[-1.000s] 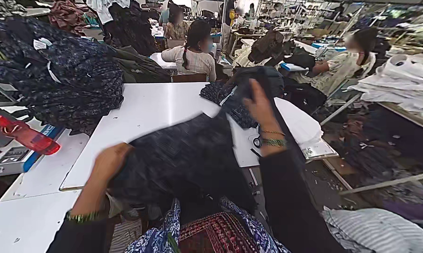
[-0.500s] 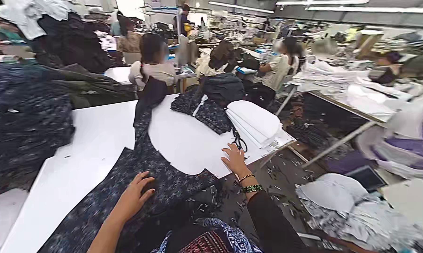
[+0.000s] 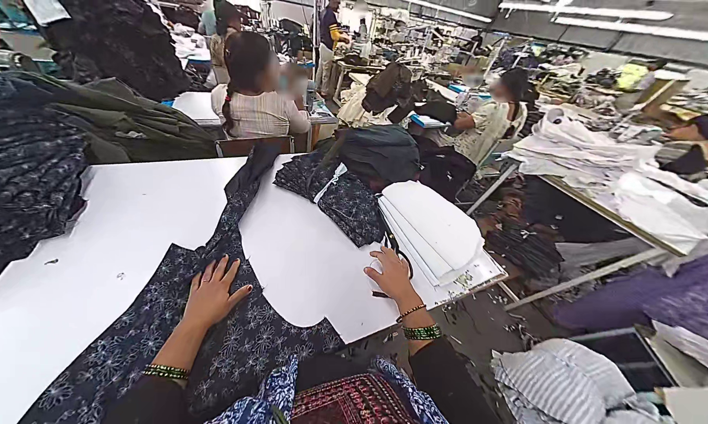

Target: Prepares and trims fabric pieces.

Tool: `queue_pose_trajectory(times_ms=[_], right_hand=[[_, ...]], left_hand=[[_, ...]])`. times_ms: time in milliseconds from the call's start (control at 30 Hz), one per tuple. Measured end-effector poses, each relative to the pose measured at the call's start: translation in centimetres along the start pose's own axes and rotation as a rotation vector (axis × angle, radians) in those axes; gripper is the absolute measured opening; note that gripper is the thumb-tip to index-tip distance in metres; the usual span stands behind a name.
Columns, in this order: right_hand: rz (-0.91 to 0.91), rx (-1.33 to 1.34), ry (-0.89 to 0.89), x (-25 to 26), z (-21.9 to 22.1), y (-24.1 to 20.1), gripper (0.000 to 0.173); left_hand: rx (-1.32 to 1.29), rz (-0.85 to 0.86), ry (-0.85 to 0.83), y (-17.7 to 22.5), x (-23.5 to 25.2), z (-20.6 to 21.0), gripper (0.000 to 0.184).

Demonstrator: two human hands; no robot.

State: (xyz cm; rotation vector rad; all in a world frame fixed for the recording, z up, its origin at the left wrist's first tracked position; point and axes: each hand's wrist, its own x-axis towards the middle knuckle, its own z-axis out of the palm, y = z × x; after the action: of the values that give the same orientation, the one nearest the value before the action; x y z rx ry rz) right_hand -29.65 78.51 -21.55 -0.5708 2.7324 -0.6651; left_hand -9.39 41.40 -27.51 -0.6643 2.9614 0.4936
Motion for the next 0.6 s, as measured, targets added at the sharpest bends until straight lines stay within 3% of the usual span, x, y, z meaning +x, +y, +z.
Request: queue_pose_trajectory(times_ms=[133,300,367,433,533,600], right_hand=[[-0.322,0.257,-0.022,5.2,-1.9,-1.9,0.039],[-0.398,0.391,0.024,14.2,-3.4,-6.0,0.033],[-0.278,0.209,0.094,17.9,-3.9,-7.2,0.046],[-0.114,0.079,0.115,21.2,-4.3,-7.6,0.072],[0.071,0.073,0.054,25.4,-3.9,-6.3,0.101],[0.102,0.057,-0.022,26.9,-4.2,-5.6,0.113]], left_hand=[[-0.034,-0.065,0.030,0.3,0.9,0.3,0.079],[-0.045,-0.167,0.082,1.0,1.0,0.5,0.078],[-0.032,-0.194,0.108,1.0,1.0,0.7,0.080],[-0.029,-0.201,0.131,1.0,0.9,0.8,0.081],[-0.061,-0.184,0.191,0.8,0.9,1.3,0.080],[-0.065,-0.173,0.219,0.7,0.9,1.3,0.081]])
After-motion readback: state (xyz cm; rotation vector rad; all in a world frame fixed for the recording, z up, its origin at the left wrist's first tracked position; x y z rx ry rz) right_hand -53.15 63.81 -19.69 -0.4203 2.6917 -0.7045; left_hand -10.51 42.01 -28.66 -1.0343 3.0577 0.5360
